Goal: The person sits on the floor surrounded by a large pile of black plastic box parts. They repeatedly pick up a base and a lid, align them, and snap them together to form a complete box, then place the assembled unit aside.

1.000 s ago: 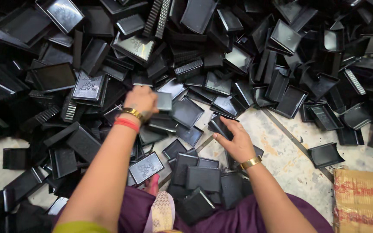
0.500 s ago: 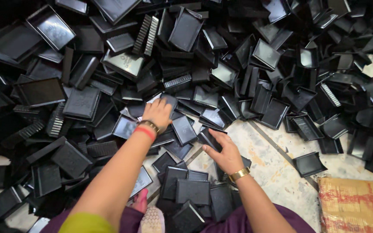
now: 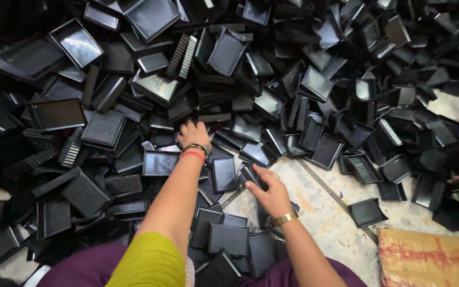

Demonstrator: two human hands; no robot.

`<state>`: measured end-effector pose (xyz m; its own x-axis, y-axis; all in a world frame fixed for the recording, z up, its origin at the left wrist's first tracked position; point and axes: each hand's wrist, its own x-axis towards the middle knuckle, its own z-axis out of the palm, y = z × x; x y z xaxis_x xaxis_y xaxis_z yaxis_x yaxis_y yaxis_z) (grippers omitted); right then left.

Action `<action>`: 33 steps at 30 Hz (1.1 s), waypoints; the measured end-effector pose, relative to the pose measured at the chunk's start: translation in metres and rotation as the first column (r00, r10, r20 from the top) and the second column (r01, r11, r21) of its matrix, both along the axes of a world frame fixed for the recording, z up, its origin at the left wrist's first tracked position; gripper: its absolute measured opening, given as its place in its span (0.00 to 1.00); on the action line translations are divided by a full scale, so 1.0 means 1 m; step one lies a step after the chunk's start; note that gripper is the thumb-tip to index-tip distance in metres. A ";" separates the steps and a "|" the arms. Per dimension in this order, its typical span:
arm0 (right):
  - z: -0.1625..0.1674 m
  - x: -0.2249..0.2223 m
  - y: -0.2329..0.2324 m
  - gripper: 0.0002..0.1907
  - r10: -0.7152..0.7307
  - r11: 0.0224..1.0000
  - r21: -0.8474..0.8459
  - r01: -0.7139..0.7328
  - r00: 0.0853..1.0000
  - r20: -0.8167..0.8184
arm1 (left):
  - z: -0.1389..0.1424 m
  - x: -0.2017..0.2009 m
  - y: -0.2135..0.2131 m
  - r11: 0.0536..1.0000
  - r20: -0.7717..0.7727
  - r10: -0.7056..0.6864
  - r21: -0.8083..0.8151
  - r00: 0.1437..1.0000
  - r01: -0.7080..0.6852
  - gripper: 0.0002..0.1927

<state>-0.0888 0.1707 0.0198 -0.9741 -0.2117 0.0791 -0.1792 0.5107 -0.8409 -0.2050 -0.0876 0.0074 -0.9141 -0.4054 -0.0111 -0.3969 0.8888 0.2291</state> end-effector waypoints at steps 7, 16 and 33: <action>-0.017 -0.014 0.006 0.32 -0.110 0.994 -0.001 0.110 0.994 -0.011 | 0.057 0.063 0.046 0.830 -0.487 0.396 0.552 0.778 -0.077 0.43; -0.036 -0.011 0.021 0.31 0.001 0.846 -0.512 0.148 0.960 0.279 | 0.141 0.295 0.115 0.499 -0.599 0.417 0.779 0.683 0.379 0.44; 0.025 0.030 -0.009 0.26 0.399 0.600 -0.800 0.009 0.864 0.309 | 0.088 0.176 0.040 -0.174 -0.136 -0.006 0.976 0.991 0.133 0.44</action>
